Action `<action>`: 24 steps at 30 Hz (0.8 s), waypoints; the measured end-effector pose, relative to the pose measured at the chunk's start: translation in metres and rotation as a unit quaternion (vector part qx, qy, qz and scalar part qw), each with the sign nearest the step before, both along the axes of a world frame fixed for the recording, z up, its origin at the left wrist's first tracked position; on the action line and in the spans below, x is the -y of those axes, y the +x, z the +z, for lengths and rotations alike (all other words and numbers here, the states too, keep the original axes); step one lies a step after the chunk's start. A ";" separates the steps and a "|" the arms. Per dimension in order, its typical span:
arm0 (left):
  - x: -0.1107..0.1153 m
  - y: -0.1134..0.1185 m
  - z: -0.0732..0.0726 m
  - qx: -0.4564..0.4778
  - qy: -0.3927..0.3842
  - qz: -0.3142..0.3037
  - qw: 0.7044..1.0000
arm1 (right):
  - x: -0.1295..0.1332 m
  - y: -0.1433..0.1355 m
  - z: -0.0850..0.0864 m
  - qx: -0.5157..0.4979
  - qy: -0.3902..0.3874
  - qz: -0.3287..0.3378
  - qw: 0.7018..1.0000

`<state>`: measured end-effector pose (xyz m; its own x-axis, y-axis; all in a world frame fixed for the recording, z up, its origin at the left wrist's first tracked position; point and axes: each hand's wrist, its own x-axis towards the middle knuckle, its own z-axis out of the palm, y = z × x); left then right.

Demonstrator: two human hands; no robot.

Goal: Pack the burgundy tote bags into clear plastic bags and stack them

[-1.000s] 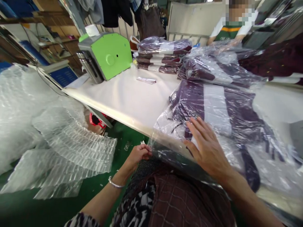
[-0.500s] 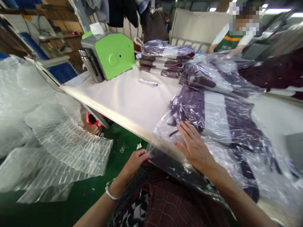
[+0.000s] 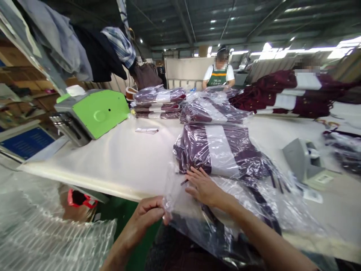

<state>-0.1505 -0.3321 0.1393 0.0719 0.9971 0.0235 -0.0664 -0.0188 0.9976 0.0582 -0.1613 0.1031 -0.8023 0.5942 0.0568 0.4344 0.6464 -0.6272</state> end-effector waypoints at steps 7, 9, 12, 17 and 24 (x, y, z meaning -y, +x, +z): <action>-0.181 0.090 0.033 -0.054 0.003 -0.014 0.998 | -0.041 0.065 0.050 -0.338 -0.426 -0.202 0.814; -0.226 0.114 0.017 -0.145 -0.015 -0.037 0.989 | -0.060 0.081 0.045 -0.302 -0.402 -0.272 0.821; -0.257 0.128 -0.011 -0.213 -0.011 -0.052 0.976 | -0.082 0.091 0.021 -0.194 -0.309 -0.365 0.857; -0.241 0.110 -0.025 -0.286 0.095 -0.012 0.954 | -0.092 0.088 0.000 -0.119 -0.192 -0.389 0.893; -0.208 0.106 -0.044 -0.558 0.274 -0.049 0.782 | -0.100 0.098 0.012 -0.069 -0.253 -0.337 0.904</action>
<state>-0.0450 -0.1239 0.0951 0.4285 0.8477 0.3128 0.8115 -0.5133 0.2792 0.1558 -0.0614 0.1153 -0.2552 0.9232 -0.2874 0.5170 -0.1208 -0.8474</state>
